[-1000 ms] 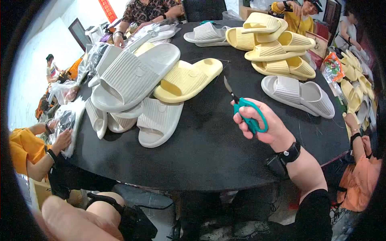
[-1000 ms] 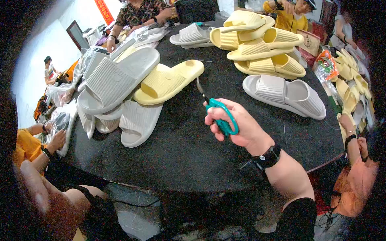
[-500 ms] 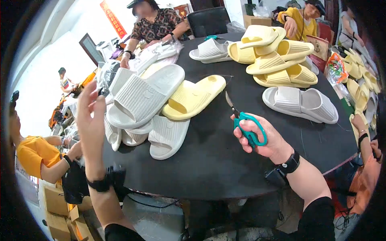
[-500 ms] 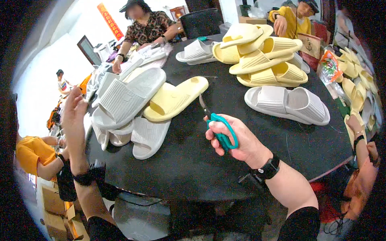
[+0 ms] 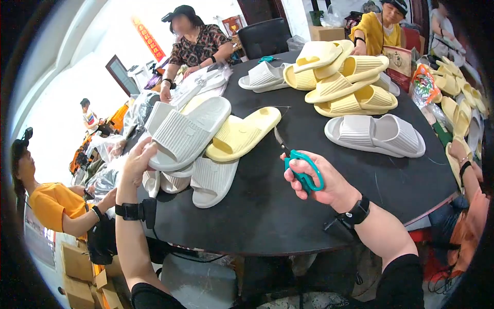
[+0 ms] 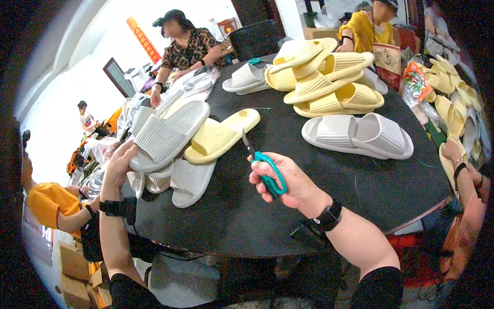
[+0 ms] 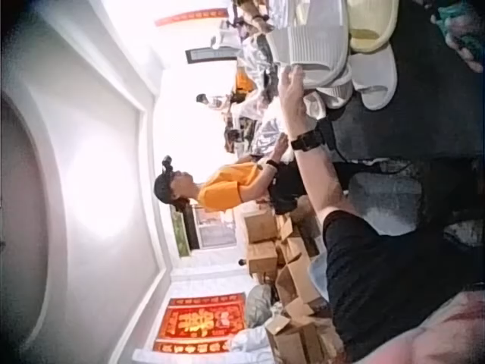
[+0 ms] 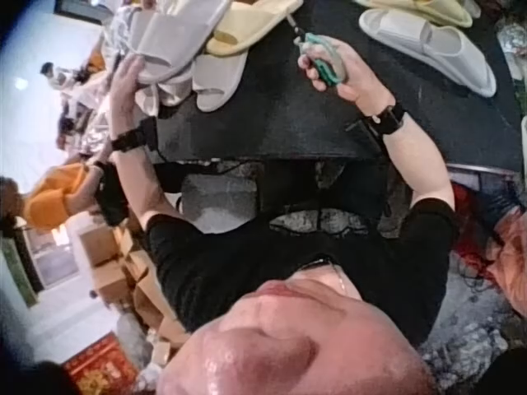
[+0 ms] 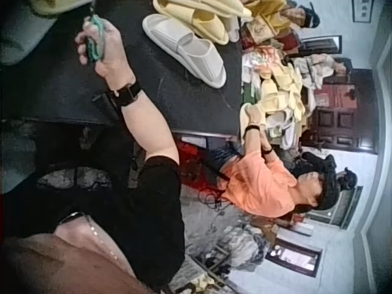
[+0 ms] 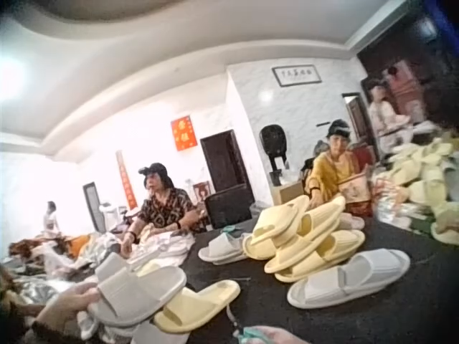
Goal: Trimming excess material and loose threads from manufactured sandals using scissors.
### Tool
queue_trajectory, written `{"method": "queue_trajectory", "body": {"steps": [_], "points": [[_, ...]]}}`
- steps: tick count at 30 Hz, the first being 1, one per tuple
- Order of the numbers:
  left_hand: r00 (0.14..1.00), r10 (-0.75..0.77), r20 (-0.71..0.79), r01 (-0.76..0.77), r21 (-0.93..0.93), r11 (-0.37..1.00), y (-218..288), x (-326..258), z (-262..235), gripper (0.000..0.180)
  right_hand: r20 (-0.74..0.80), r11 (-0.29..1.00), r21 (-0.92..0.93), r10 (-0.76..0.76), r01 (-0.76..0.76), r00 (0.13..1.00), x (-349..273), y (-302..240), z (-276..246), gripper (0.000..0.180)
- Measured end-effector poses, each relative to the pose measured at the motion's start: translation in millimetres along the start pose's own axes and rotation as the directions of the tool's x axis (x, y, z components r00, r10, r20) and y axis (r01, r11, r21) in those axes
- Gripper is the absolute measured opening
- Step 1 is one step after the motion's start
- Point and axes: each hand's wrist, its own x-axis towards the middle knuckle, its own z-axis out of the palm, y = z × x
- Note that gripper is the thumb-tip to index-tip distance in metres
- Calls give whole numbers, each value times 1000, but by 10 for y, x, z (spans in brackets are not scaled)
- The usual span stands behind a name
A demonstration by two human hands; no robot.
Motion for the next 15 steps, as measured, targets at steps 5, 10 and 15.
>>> {"method": "queue_trajectory", "body": {"steps": [5, 10, 15], "points": [[986, 166, -22, -151, 306, 940, 45, -55, 31, 47, 35, 1000, -1, -26, 26, 999, -17, -26, 31, 29], [982, 173, -73, -147, 271, 951, 225, -112, 165, 49, 43, 998, 2, -56, 56, 997, -26, -27, 11, 28], [994, 105, -35, -111, -314, 943, 392, -252, 549, 54, 52, 995, -12, -99, 100, 994, -25, -30, -25, 30]]}}
